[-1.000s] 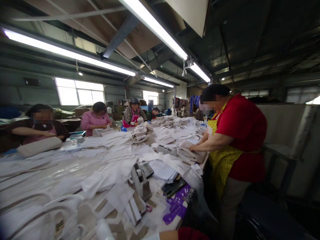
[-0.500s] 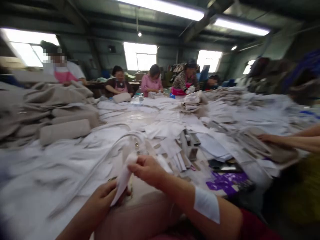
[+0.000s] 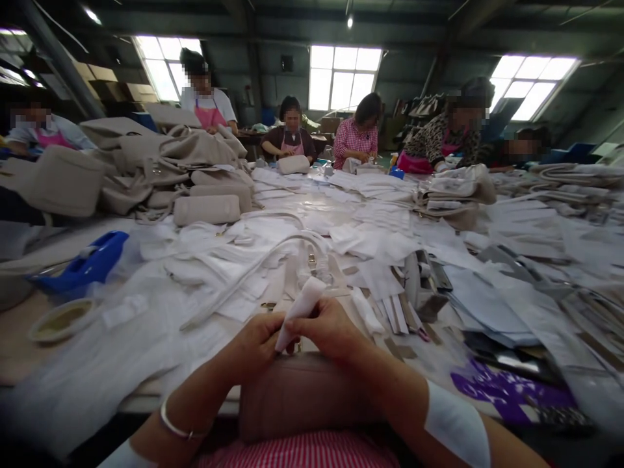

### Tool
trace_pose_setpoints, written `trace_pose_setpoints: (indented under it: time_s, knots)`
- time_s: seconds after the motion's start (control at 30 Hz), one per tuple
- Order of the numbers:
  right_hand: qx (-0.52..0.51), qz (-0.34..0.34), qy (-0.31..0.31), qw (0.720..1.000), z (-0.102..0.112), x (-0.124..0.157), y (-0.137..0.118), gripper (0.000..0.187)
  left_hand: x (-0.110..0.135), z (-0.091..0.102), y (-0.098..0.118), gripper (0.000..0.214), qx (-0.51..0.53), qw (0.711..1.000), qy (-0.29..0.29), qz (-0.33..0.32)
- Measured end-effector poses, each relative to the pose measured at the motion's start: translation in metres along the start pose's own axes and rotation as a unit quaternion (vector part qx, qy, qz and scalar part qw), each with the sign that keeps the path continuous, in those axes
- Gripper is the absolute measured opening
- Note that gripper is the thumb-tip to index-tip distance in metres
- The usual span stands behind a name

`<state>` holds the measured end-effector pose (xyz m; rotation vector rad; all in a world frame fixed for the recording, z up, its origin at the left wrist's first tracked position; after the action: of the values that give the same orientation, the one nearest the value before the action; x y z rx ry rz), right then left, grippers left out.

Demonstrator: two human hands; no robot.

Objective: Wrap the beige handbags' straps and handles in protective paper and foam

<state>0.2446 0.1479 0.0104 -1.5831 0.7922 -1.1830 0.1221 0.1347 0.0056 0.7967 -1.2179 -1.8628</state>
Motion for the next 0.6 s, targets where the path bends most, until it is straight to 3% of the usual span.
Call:
trace_pose_setpoints:
  time_s: [0.13,0.27,0.43,0.5,0.6]
  knots:
    - [0.039,0.020,0.001,0.999,0.003,0.003,-0.004,0.009,0.006,-0.001,0.002,0.015,0.080,0.995,-0.057,-0.019]
    - [0.060,0.037,0.039,0.997,0.007,0.005,-0.005,0.004,0.009,-0.006,0.005,0.030,0.229,0.968,-0.101,-0.010]
    - [0.045,0.022,0.011,0.999,0.005,0.007,-0.001,0.003,0.001,-0.004,-0.006,0.038,0.021,0.998,-0.018,0.061]
    - [0.139,0.096,0.053,0.984,0.022,0.013,-0.013,0.010,-0.001,-0.003,-0.011,0.041,-0.044,0.996,-0.011,0.072]
    - [0.275,0.241,0.223,0.904,0.086,0.034,-0.041,0.028,-0.002,-0.002,-0.021,0.044,-0.073,0.993,-0.006,0.097]
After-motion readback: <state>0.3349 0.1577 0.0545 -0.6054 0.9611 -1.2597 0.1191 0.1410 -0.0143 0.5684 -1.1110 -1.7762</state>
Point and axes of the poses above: each hand's wrist, its own x-axis away from the middle knuckle, its own z-axis out of the back of the hand, y = z × x, the point moved 6 cm from there along -x, towards the middle knuckle, and after that the axes turned 5 degrees about -z, right-handed, at the moved point
